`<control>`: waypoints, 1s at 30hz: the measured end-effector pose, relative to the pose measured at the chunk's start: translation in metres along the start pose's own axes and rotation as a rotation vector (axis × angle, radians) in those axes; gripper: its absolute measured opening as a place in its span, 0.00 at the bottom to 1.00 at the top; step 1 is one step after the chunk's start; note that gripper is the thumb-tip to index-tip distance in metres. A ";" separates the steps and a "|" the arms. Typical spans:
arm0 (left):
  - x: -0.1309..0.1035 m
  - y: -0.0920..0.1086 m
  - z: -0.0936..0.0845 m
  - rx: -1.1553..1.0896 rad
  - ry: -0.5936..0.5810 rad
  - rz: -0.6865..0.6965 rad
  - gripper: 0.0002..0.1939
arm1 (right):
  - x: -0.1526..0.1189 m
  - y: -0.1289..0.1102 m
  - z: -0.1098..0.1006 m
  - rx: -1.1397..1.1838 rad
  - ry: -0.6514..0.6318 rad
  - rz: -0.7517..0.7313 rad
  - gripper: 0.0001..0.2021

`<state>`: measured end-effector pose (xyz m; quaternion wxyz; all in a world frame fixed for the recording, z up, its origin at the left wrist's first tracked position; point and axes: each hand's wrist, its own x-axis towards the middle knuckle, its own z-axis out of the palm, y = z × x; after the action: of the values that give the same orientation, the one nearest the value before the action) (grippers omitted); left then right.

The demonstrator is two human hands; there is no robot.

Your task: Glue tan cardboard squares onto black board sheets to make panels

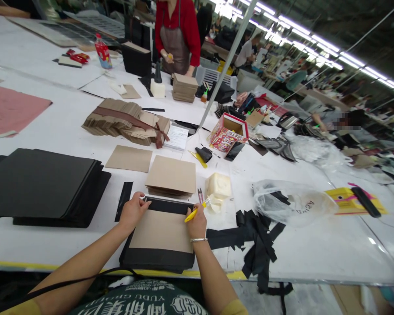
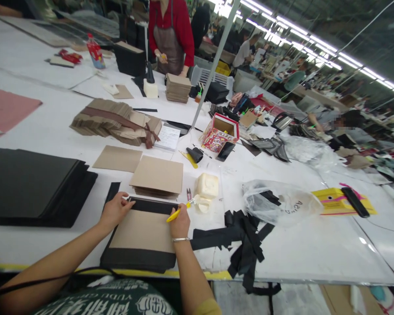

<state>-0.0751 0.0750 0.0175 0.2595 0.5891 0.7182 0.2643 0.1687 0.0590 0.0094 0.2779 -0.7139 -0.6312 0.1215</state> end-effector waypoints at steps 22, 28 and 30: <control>-0.044 -0.026 -0.040 0.557 -0.128 0.691 0.28 | -0.028 0.006 -0.013 -0.074 -0.107 -0.445 0.14; -0.024 -0.072 -0.170 0.487 0.429 0.360 0.14 | -0.036 0.011 -0.031 0.019 -0.053 -0.364 0.17; -0.013 -0.092 -0.213 0.558 0.584 0.074 0.23 | -0.036 0.004 -0.031 0.051 -0.045 -0.369 0.17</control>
<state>-0.2840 0.0315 0.1103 -0.1350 0.5626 0.7840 0.2249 0.1819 0.0163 0.0264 0.2992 -0.5758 -0.7542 0.1003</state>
